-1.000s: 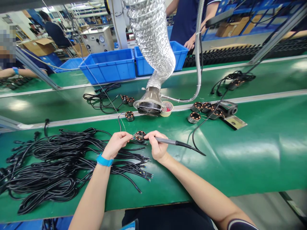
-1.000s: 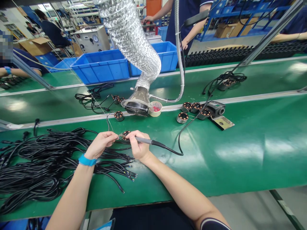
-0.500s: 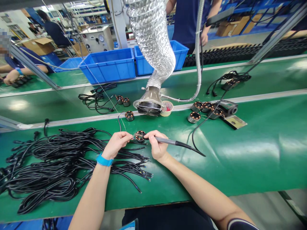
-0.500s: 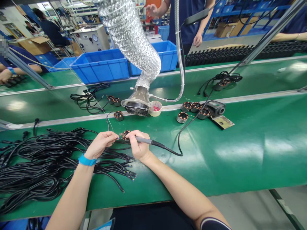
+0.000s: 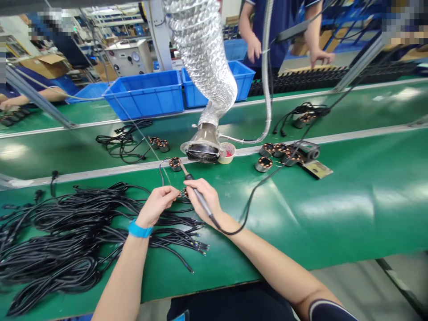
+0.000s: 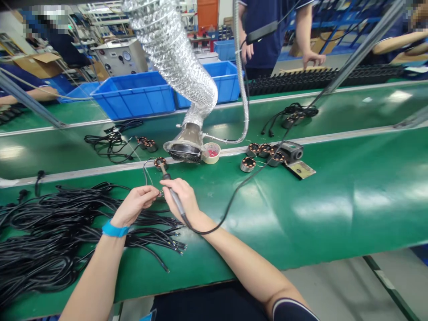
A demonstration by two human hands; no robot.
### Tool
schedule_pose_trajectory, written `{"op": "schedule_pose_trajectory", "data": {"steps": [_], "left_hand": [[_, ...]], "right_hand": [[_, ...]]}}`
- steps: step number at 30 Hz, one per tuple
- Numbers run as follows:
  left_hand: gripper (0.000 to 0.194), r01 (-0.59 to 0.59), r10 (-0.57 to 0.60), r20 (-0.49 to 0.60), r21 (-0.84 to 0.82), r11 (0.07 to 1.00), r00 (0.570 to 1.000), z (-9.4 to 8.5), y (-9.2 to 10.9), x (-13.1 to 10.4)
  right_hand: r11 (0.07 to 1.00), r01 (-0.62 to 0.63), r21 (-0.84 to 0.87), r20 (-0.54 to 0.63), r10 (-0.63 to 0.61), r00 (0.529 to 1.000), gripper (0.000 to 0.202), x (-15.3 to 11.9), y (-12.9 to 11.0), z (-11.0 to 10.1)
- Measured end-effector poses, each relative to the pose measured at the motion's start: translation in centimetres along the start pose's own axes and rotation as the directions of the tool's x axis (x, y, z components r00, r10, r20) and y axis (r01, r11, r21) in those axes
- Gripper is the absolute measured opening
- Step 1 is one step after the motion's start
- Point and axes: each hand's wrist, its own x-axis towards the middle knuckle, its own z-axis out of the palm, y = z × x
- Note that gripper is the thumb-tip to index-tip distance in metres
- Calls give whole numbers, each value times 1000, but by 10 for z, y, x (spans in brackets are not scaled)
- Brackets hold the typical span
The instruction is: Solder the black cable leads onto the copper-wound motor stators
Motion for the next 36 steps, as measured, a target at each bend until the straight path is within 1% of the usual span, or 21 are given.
{"op": "schedule_pose_trajectory", "data": {"steps": [4, 9, 12, 14, 17, 20, 24, 29, 32, 36], "left_hand": [[35, -23, 22, 9, 67, 997, 1000, -2, -5, -2], [37, -9, 7, 33, 69, 998, 999, -6, -13, -1], [36, 3, -5, 30, 83, 997, 1000, -6, -12, -1], [33, -20, 16, 35, 113, 993, 999, -5, -9, -3], [30, -91, 83, 56, 168, 982, 995, -2, -3, -4], [30, -132, 121, 74, 173, 976, 990, 0, 1, -4], [28, -145, 131, 90, 169, 975, 987, -2, 2, -2], [25, -131, 111, 168, 117, 984, 980, -3, 4, -2], [28, -118, 99, 175, 99, 988, 980, -2, 5, -1], [33, -92, 82, 168, 48, 995, 982, -2, 0, 3]], "right_hand": [[999, 36, -19, 99, -33, 995, 34, 0, 7, 9], [995, 11, -98, 264, 16, 964, 43, -2, 9, 11], [993, 20, -116, 312, 17, 950, 52, -2, 8, 9], [993, 38, -116, 313, 0, 950, 51, -2, 9, 9], [993, 55, -101, 274, -25, 961, 44, -2, 10, 12], [995, 63, -77, 244, -43, 969, 41, -2, 11, 16], [993, 90, -76, 255, -68, 965, 40, -7, 13, 15], [994, 86, -67, 210, -71, 975, 39, -13, 16, 14], [995, 85, -49, 183, -75, 980, 39, -15, 18, 15], [990, 119, -70, 197, -103, 975, 40, -16, 18, 15]]}}
